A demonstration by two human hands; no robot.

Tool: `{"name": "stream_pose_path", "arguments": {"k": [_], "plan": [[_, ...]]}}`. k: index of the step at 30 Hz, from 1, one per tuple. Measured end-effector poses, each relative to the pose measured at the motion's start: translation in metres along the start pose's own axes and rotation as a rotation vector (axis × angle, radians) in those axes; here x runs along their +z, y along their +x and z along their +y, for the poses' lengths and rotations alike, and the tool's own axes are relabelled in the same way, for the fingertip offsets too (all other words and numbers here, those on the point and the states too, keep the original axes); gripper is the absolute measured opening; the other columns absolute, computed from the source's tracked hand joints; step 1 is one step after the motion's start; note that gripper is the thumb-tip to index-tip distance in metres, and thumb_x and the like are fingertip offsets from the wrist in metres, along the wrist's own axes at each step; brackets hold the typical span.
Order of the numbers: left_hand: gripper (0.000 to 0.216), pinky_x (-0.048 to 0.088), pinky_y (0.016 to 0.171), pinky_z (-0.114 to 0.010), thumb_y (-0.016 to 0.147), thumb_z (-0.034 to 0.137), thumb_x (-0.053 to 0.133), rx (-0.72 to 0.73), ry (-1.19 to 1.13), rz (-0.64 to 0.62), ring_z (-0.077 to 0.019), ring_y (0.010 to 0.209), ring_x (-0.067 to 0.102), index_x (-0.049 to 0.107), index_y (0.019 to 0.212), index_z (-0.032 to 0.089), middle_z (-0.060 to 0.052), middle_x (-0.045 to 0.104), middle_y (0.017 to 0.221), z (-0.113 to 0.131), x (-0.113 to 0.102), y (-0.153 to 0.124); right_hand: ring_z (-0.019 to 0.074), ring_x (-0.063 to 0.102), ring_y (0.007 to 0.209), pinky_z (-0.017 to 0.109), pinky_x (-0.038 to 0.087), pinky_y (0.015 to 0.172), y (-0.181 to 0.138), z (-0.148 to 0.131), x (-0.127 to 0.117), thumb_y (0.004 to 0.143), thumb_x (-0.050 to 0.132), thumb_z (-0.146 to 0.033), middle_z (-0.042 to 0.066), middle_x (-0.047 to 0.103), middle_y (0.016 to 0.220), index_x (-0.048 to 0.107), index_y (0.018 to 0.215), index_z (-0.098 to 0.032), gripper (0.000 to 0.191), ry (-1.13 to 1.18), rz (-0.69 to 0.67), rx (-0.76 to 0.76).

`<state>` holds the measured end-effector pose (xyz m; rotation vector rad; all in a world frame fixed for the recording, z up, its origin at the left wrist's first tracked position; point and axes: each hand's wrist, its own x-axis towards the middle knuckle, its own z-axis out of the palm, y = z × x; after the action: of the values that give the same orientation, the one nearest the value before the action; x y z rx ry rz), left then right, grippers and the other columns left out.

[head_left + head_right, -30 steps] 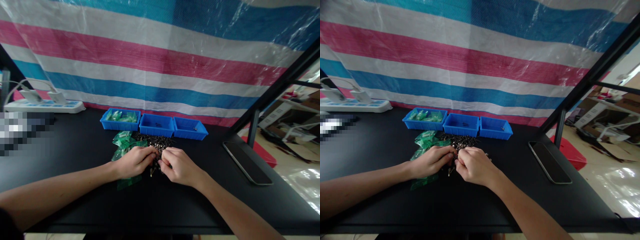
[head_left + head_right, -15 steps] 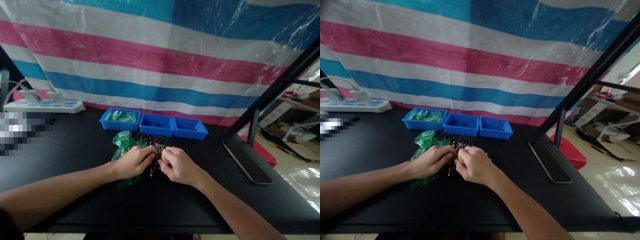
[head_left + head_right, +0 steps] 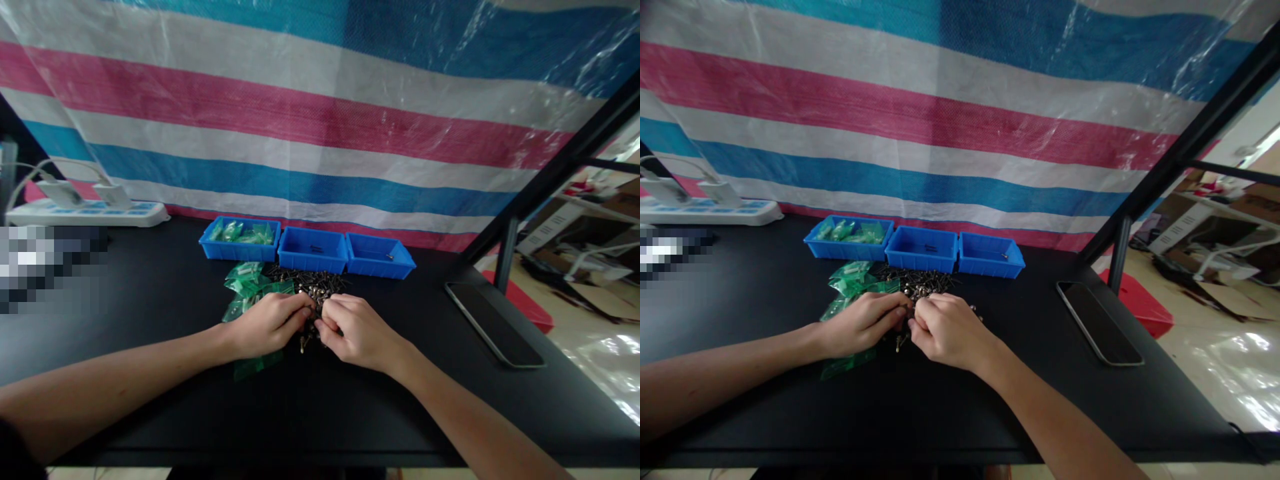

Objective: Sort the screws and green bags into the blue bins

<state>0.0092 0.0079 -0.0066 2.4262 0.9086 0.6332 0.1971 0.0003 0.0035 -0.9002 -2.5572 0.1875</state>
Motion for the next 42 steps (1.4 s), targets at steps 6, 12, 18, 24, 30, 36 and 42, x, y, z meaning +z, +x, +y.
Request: {"name": "stream_pose_path", "arguments": {"k": [6,12,18,24,30,36,42], "plan": [[0.019,0.037,0.055,-0.020,0.090,0.020,0.031,0.005,0.004,-0.006,-0.0107,0.057,0.051,0.049,0.083,0.018,0.001,0.054,0.065,-0.0003,-0.0001,-0.0010,0.0108,0.037,0.055,0.026,0.030,0.056,0.0001,0.0000,0.0000,0.080,0.043,-0.017,-0.003,0.037,0.058,0.029,0.061,-0.020,0.024,0.010,0.005,-0.005],[0.019,0.037,0.055,-0.020,0.090,0.020,0.031,0.008,-0.016,-0.023,-0.0105,0.057,0.050,0.048,0.082,0.017,0.001,0.053,0.065,0.0009,-0.0007,-0.0001,0.0111,0.036,0.055,0.026,0.028,0.056,0.0000,-0.0004,0.0004,0.080,0.044,-0.018,-0.003,0.038,0.058,0.028,0.061,-0.020,0.025,-0.004,0.027,-0.001],[0.020,0.037,0.054,-0.020,0.090,0.020,0.030,0.002,-0.016,-0.030,-0.0107,0.056,0.049,0.049,0.083,0.017,0.001,0.053,0.064,0.0015,-0.0008,0.0000,0.0112,0.038,0.055,0.026,0.029,0.055,0.0005,-0.0001,0.0039,0.080,0.043,-0.017,-0.003,0.039,0.057,0.030,0.060,-0.020,0.024,-0.004,0.037,-0.001],[0.021,0.037,0.054,-0.021,0.090,0.020,0.030,0.018,-0.003,-0.038,-0.0111,0.056,0.048,0.048,0.081,0.017,0.001,0.051,0.065,0.0010,-0.0001,-0.0003,0.0110,0.039,0.054,0.025,0.029,0.055,0.0013,0.0006,0.0053,0.080,0.045,-0.017,-0.002,0.040,0.057,0.031,0.059,-0.020,0.025,0.004,0.062,-0.009],[0.021,0.037,0.054,-0.021,0.090,0.021,0.029,-0.013,0.014,-0.035,-0.0116,0.056,0.048,0.048,0.079,0.017,0.001,0.052,0.065,-0.0004,0.0015,0.0006,0.0112,0.038,0.053,0.025,0.029,0.056,0.0024,-0.0010,0.0056,0.082,0.044,-0.019,-0.003,0.040,0.056,0.031,0.059,-0.020,0.026,-0.045,0.071,-0.003],[0.024,0.038,0.054,-0.020,0.090,0.023,0.027,-0.059,-0.022,-0.021,-0.0113,0.056,0.050,0.047,0.079,0.018,0.001,0.054,0.065,-0.0008,0.0003,-0.0006,0.0112,0.038,0.053,0.025,0.029,0.057,0.0019,0.0000,0.0055,0.083,0.045,-0.020,-0.003,0.040,0.055,0.031,0.059,-0.020,0.028,-0.051,0.082,-0.008],[0.024,0.038,0.055,-0.020,0.091,0.024,0.027,-0.048,-0.039,-0.031,-0.0113,0.057,0.050,0.047,0.079,0.017,0.000,0.054,0.066,-0.0012,0.0003,0.0002,0.0114,0.039,0.054,0.025,0.030,0.057,0.0020,-0.0003,0.0049,0.086,0.044,-0.022,-0.002,0.043,0.057,0.035,0.060,-0.019,0.027,-0.078,0.090,-0.032]]}}
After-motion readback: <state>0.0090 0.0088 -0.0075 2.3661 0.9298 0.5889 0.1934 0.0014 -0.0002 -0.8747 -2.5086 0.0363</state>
